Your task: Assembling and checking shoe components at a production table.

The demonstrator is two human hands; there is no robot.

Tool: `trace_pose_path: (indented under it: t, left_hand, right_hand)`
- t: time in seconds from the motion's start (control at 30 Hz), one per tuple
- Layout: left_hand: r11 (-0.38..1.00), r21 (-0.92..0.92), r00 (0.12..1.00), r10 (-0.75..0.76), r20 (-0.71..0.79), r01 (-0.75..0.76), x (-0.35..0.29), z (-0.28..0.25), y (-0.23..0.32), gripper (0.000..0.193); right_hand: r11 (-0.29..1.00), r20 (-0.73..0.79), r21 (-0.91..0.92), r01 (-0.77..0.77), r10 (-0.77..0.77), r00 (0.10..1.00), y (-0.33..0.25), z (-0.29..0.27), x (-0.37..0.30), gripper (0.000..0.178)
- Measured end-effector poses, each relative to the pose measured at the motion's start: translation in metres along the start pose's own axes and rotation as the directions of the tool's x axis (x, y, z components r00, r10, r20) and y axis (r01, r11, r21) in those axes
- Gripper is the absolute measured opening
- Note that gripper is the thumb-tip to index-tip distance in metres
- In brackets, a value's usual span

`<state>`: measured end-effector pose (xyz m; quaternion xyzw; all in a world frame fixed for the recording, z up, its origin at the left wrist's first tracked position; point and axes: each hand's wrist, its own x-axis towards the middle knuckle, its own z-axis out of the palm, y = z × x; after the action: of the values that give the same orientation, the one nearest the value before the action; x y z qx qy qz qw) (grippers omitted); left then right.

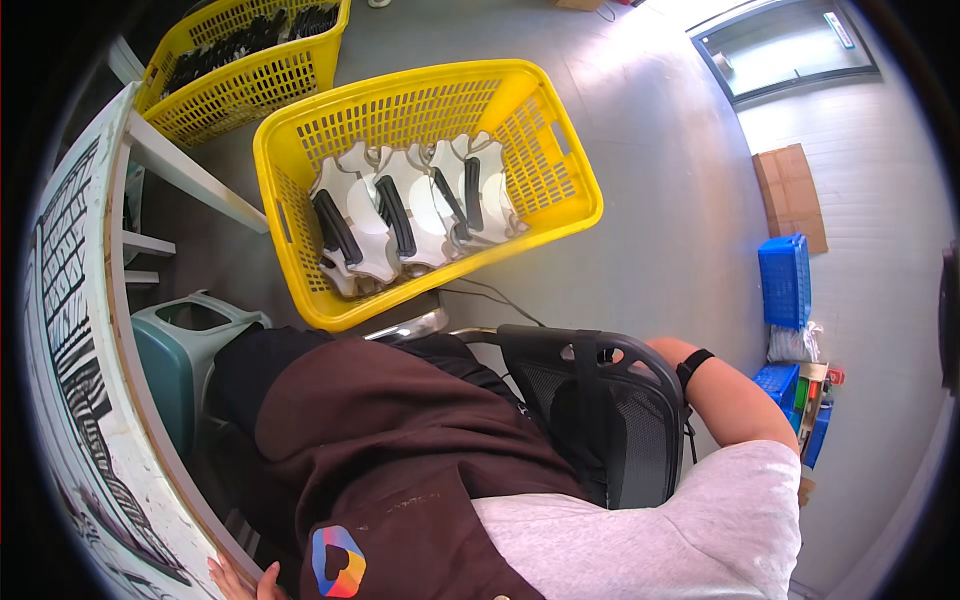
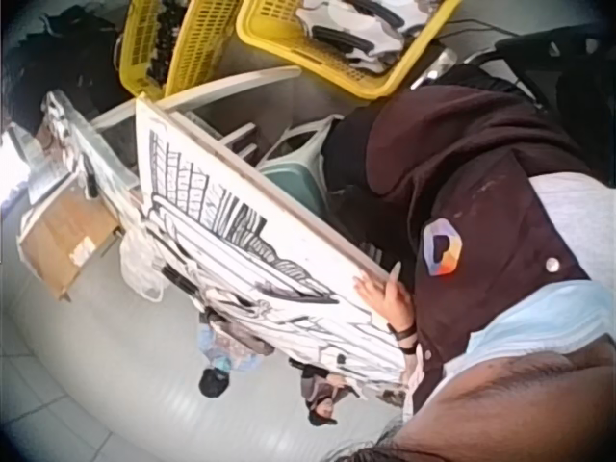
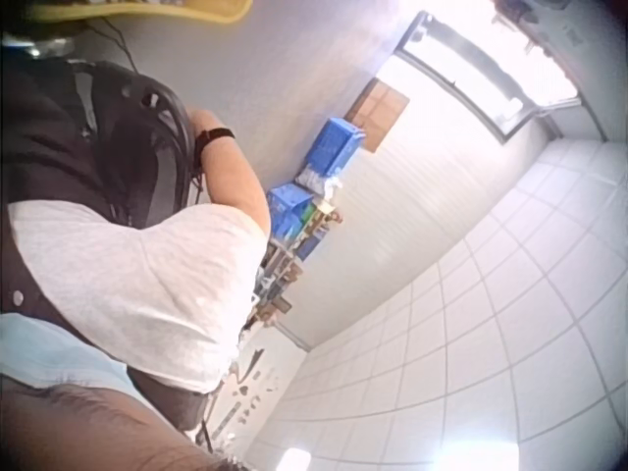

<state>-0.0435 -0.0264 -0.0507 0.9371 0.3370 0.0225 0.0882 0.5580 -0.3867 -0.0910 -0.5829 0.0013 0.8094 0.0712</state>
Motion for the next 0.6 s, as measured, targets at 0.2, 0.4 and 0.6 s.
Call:
trace_pose_path:
  t: [0.2, 0.4, 0.6]
  left_hand:
    - [0.976, -0.125, 0.984, -0.181, -0.005, 0.179, -0.0050, 0.0037, 0.0072, 0.040]
    - [0.997, -0.012, 0.996, -0.081, 0.040, 0.081, -0.0022, -0.0021, 0.0069, 0.043]
    - [1.000, 0.029, 0.999, -0.007, 0.042, 0.006, 0.0015, -0.0046, 0.0039, 0.048]
  right_hand:
    - [0.999, -0.006, -0.024, -0.037, 0.036, 0.999, -0.0022, -0.0060, -0.0004, 0.036]
    - [0.998, -0.032, -0.048, -0.039, 0.038, 0.999, -0.0062, -0.0052, 0.0008, 0.036]
    - [0.997, -0.040, -0.070, -0.036, 0.033, 0.999, -0.0051, -0.0003, 0.0033, 0.037]
